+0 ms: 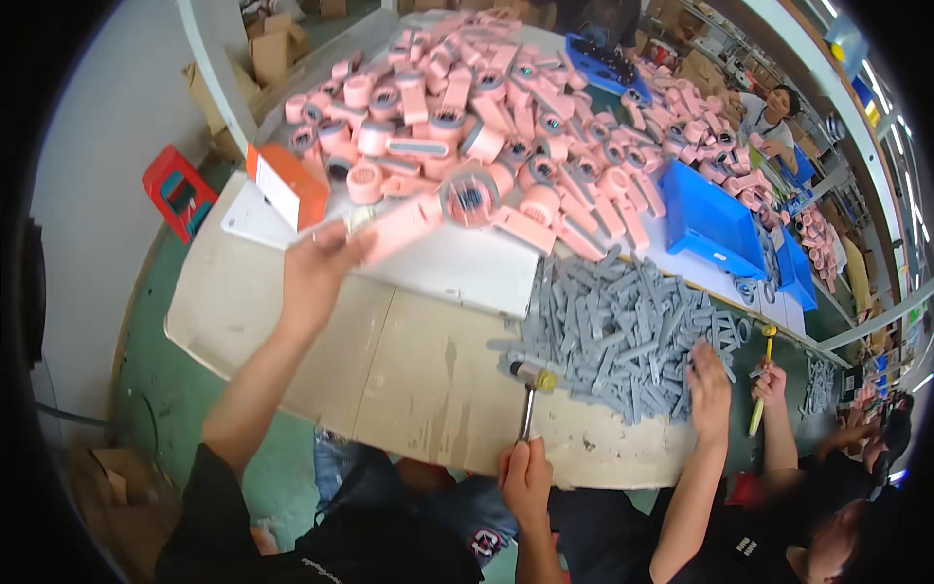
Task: The person assembles portable fans by picking up fan bodies, inserting plastic strips into them by hand, and tapping them into place with a small mallet.
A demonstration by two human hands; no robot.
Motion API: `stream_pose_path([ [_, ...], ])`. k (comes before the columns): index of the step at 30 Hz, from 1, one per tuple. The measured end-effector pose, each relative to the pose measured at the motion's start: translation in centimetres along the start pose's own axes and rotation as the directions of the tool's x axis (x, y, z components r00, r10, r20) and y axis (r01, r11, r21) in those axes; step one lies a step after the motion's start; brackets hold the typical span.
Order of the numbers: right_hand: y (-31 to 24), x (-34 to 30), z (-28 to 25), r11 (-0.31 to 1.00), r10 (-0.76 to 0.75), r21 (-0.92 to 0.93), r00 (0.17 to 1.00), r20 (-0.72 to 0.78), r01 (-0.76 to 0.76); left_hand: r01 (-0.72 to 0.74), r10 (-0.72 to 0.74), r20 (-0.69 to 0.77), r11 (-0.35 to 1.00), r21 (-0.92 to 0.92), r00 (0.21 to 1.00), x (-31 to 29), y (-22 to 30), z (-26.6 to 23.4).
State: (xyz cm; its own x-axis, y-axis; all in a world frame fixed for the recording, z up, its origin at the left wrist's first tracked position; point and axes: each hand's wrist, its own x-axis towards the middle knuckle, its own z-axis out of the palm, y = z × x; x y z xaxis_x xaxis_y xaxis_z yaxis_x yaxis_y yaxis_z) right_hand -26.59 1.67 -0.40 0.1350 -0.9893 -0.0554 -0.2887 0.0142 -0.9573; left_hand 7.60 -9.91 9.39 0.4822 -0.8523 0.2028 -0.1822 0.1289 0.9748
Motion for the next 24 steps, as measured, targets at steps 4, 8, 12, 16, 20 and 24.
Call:
stream_pose_path([
  [4,0.0,-0.5,-1.0,0.998,0.053,-0.025,0.999,0.009,-0.053,-0.011,0.013,-0.111,1.0,0.016,0.994,12.8,2.6,4.3],
  [8,0.1,-0.9,-0.9,0.999,-0.016,-0.042,1.0,0.023,0.017,-0.074,0.113,-0.232,0.982,0.172,0.966,25.7,-1.1,7.8],
  [12,-0.1,-1.0,0.7,0.976,-0.109,-0.205,0.982,-0.152,0.077,-0.079,0.187,-0.3,0.937,0.341,0.935,34.2,-3.9,10.4],
  [16,1.0,-1.5,0.5,0.987,-0.106,-0.132,0.987,-0.12,0.09,-0.186,0.259,-0.187,0.924,0.334,0.947,36.7,-3.0,11.4],
  [20,3.3,-1.0,0.3,0.989,-0.05,-0.143,0.995,-0.089,0.037,-0.335,0.431,-0.059,0.774,0.537,0.9,28.4,-0.8,11.4],
  [24,3.9,-1.4,-0.8,0.998,0.024,-0.056,0.993,-0.114,-0.03,-0.297,0.271,0.232,0.951,0.084,0.934,15.7,0.3,12.9],
])
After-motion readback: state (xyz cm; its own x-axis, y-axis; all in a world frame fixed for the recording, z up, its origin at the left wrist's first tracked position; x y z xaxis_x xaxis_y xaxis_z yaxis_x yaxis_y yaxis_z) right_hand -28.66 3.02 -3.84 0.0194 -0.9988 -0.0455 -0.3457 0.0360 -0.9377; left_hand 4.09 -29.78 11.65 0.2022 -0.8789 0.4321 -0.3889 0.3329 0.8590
